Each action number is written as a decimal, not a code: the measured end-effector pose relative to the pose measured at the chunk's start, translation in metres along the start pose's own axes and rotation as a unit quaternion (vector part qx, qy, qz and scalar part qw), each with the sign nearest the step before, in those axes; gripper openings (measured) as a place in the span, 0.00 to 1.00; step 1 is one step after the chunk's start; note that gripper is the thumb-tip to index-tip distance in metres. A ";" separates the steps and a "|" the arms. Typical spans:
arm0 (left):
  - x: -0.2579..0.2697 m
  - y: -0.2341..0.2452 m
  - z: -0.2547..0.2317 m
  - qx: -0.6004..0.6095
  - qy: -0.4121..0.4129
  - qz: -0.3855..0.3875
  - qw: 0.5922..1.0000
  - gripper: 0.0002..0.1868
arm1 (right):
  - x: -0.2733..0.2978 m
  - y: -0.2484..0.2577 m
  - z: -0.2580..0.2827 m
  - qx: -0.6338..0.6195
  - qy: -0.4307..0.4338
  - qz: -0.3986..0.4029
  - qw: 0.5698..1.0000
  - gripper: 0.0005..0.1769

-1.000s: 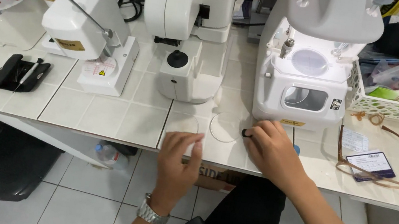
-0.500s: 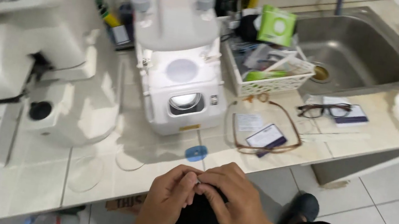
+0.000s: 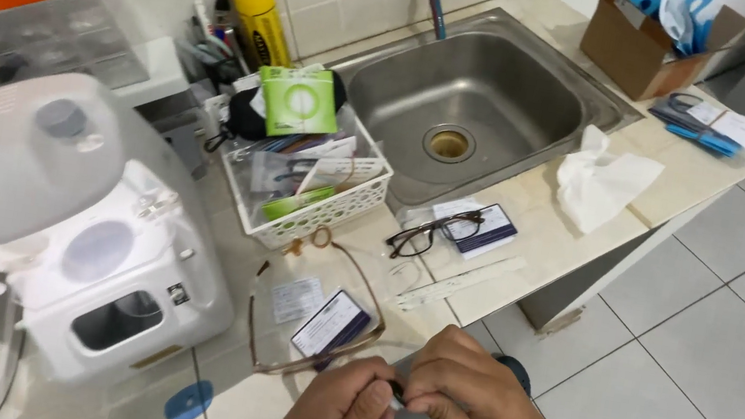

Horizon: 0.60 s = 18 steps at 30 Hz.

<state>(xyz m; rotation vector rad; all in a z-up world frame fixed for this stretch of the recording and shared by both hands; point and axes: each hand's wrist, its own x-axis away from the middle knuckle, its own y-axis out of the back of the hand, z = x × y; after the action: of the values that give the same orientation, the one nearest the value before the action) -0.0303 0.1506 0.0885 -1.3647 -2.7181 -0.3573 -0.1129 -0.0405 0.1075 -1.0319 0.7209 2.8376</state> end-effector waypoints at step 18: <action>-0.053 -0.057 -0.028 0.106 -0.027 -0.169 0.979 0.21 | -0.019 0.067 -0.038 0.253 0.196 0.017 0.947 0.07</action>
<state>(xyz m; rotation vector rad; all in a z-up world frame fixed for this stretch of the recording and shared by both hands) -0.0449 0.0695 0.0969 -0.8713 -2.9289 -0.0461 -0.0881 -0.1141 0.1215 -1.4867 1.4106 2.2735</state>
